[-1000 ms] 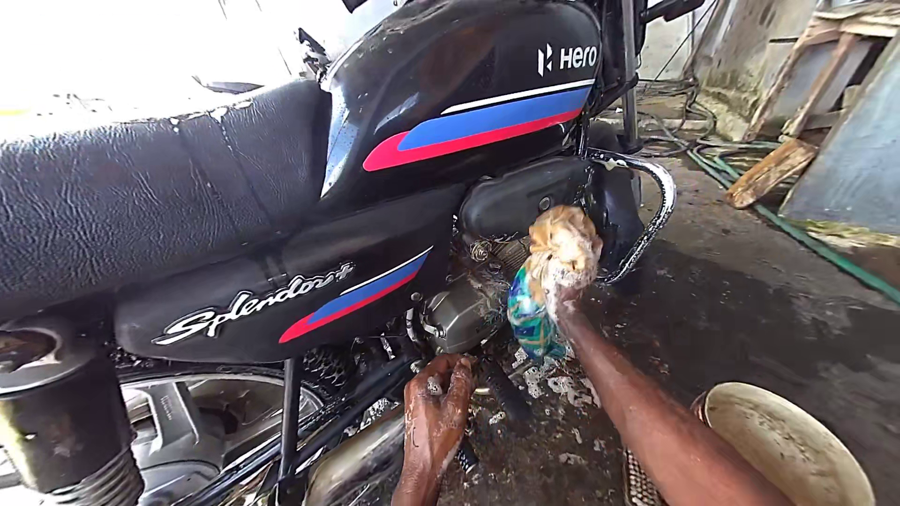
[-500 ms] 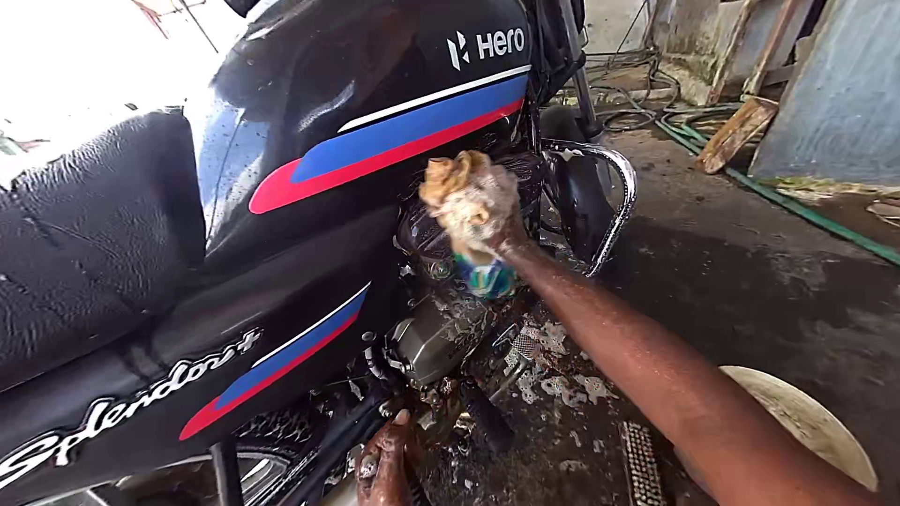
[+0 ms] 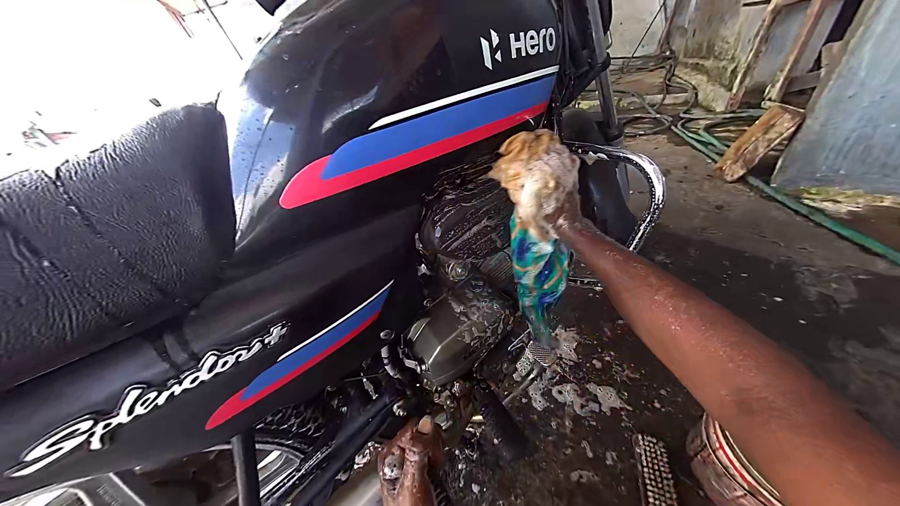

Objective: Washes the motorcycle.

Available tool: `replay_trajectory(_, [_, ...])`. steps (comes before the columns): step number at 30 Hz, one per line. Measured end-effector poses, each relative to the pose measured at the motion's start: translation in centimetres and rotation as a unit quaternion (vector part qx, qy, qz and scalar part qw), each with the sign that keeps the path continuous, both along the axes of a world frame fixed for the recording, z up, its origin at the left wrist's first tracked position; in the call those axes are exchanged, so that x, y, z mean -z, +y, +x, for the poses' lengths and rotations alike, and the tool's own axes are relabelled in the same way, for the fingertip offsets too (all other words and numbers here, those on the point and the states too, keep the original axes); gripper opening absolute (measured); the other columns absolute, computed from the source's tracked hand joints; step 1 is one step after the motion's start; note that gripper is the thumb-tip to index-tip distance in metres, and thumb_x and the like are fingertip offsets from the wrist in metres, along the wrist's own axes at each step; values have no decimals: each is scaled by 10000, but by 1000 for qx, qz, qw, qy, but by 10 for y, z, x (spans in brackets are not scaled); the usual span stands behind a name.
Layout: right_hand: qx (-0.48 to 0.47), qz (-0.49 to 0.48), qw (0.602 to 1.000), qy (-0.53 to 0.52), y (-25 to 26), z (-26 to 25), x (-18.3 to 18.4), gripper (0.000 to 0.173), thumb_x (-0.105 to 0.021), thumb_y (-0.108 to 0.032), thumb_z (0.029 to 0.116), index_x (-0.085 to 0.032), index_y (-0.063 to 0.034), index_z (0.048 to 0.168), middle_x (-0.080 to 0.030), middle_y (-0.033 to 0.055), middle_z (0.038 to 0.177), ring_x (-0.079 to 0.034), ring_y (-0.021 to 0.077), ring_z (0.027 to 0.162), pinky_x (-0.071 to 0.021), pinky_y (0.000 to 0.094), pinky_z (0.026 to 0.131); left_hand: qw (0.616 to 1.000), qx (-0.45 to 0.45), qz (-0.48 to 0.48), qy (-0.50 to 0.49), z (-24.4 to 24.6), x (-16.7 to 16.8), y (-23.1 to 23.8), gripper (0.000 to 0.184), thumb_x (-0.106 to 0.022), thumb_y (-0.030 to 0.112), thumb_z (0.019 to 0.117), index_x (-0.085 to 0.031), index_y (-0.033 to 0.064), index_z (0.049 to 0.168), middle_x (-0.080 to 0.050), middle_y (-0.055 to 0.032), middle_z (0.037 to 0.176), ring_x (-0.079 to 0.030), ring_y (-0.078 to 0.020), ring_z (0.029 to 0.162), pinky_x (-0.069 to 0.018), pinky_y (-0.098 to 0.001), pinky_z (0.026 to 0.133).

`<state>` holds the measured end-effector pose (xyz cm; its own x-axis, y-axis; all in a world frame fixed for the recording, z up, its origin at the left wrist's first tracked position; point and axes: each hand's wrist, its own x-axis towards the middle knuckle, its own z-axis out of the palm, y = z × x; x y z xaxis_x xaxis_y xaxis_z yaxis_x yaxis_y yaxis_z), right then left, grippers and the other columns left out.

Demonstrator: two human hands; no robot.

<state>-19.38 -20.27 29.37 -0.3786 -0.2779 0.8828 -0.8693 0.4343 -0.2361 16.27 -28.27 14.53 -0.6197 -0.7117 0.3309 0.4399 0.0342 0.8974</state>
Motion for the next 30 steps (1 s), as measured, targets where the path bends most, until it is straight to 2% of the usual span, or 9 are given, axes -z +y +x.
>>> replay_trajectory(3, [90,-21,995,-26,-10,39,-10,527,-623,-319,933,-627,85,1270,-631,334,1267,-571,512,1240,-404,687,1004,1000,2,15,14,-5,-1,4,323,-647,336,954,-670,240,647,-600,137,592,-575,28,567,-498,-160,598])
replay_trajectory(5, [170,22,985,-32,-36,75,-25,536,-544,-428,918,-618,-17,1253,-649,267,1221,-607,453,1189,-467,664,915,1000,-5,-14,18,-14,-4,8,316,-650,330,950,-639,232,650,-583,139,603,-560,33,576,-477,-152,583])
replay_trajectory(8, [155,-1,988,6,-67,120,-23,534,-508,-489,949,-673,-51,1203,-701,201,1173,-648,369,1159,-488,592,925,999,-18,-31,28,-20,-6,11,341,-643,350,958,-628,227,641,-572,141,593,-553,37,564,-468,-143,567])
replay_trajectory(11, [88,-52,988,117,-81,132,-8,476,-583,-445,924,-734,-46,1136,-741,188,1103,-680,369,1102,-503,575,907,999,-28,-18,29,-19,-8,12,371,-613,344,968,-616,224,617,-548,140,574,-533,32,544,-455,-144,558])
replay_trajectory(17, [-70,19,969,237,-68,106,19,446,-624,-415,926,-737,-43,1146,-725,224,1138,-654,413,1124,-466,587,972,999,-41,-4,26,-15,-9,10,404,-566,276,964,-570,216,564,-520,124,536,-524,14,513,-461,-166,545])
replay_trajectory(20, [-82,61,963,251,-64,100,20,455,-598,-430,947,-702,-104,1248,-699,195,1227,-612,386,1215,-406,591,1064,999,-35,-8,24,-12,-8,8,411,-557,270,969,-562,217,562,-516,124,536,-517,12,510,-456,-169,540])
replay_trajectory(23, [-103,61,959,258,-55,90,9,507,-612,-492,929,-725,-89,1214,-712,221,1195,-634,422,1164,-449,612,985,999,-34,-4,20,-6,-7,6,408,-565,272,965,-579,232,559,-519,129,527,-515,11,502,-462,-172,545])
replay_trajectory(25, [-90,46,969,227,-45,83,-5,530,-611,-535,915,-727,-90,1180,-724,199,1130,-669,387,1080,-503,576,875,999,-38,5,14,-3,-8,7,420,-549,249,972,-576,238,553,-525,128,518,-523,10,496,-478,-173,554])
replay_trajectory(30, [20,29,995,98,-6,10,5,599,-640,-474,918,-662,-11,1296,-642,286,1315,-573,481,1269,-414,679,1030,1000,-8,-23,-6,-2,-2,-1,418,-525,268,1008,-614,248,599,-567,136,550,-568,5,540,-527,-202,634])
